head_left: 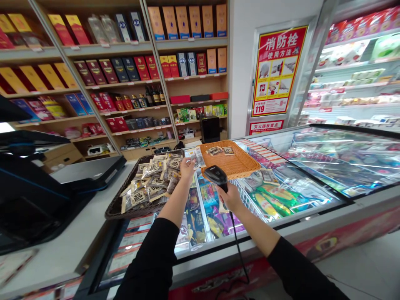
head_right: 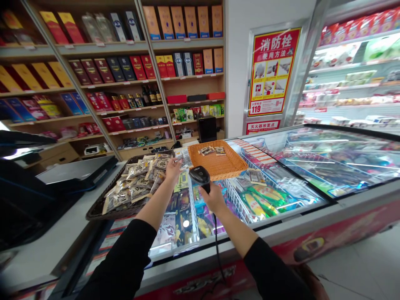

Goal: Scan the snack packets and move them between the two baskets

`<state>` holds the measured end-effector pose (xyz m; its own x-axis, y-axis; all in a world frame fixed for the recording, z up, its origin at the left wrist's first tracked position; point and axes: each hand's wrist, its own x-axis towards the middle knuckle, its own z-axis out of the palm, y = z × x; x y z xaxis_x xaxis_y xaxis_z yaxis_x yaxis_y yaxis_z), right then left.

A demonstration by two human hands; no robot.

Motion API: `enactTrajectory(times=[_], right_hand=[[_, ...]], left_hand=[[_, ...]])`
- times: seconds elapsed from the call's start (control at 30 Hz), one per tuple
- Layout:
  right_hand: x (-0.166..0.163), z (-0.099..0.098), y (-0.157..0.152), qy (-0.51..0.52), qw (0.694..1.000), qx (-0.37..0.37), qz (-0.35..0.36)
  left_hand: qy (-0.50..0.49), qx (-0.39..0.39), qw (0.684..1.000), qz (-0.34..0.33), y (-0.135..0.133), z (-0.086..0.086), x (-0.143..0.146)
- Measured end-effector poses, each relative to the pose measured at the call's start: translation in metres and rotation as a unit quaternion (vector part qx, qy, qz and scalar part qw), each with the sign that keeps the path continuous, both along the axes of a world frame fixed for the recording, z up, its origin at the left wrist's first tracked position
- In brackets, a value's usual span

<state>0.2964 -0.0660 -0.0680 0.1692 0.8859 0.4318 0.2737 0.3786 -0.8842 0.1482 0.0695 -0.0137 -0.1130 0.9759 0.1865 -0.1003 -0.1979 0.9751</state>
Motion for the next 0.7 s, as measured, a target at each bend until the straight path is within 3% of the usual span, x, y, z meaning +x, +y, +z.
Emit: enactTrajectory(times=[0.33,0.43,0.5,0.6,0.7], right_hand=[[0.000,-0.003,0.002,-0.021,1.000,0.006,0.002],[-0.001,-0.005,0.003,-0.004,1.000,-0.002,0.000],[-0.001,-0.007,0.003,0.012,1.000,-0.007,-0.001],[0.001,-0.012,0.005,0.042,0.999,-0.018,0.004],[0.003,-0.016,0.009,0.072,0.997,-0.030,0.002]], left_hand=[[-0.017,0.006,1.000,-0.011,0.003,-0.002,-0.001],[0.028,0.007,1.000,0.004,0.005,-0.004,-0.001],[0.096,0.031,0.994,0.049,0.003,-0.003,-0.002],[0.245,0.114,0.954,0.127,-0.009,0.008,-0.006],[0.389,0.188,0.886,0.166,-0.031,0.028,-0.020]])
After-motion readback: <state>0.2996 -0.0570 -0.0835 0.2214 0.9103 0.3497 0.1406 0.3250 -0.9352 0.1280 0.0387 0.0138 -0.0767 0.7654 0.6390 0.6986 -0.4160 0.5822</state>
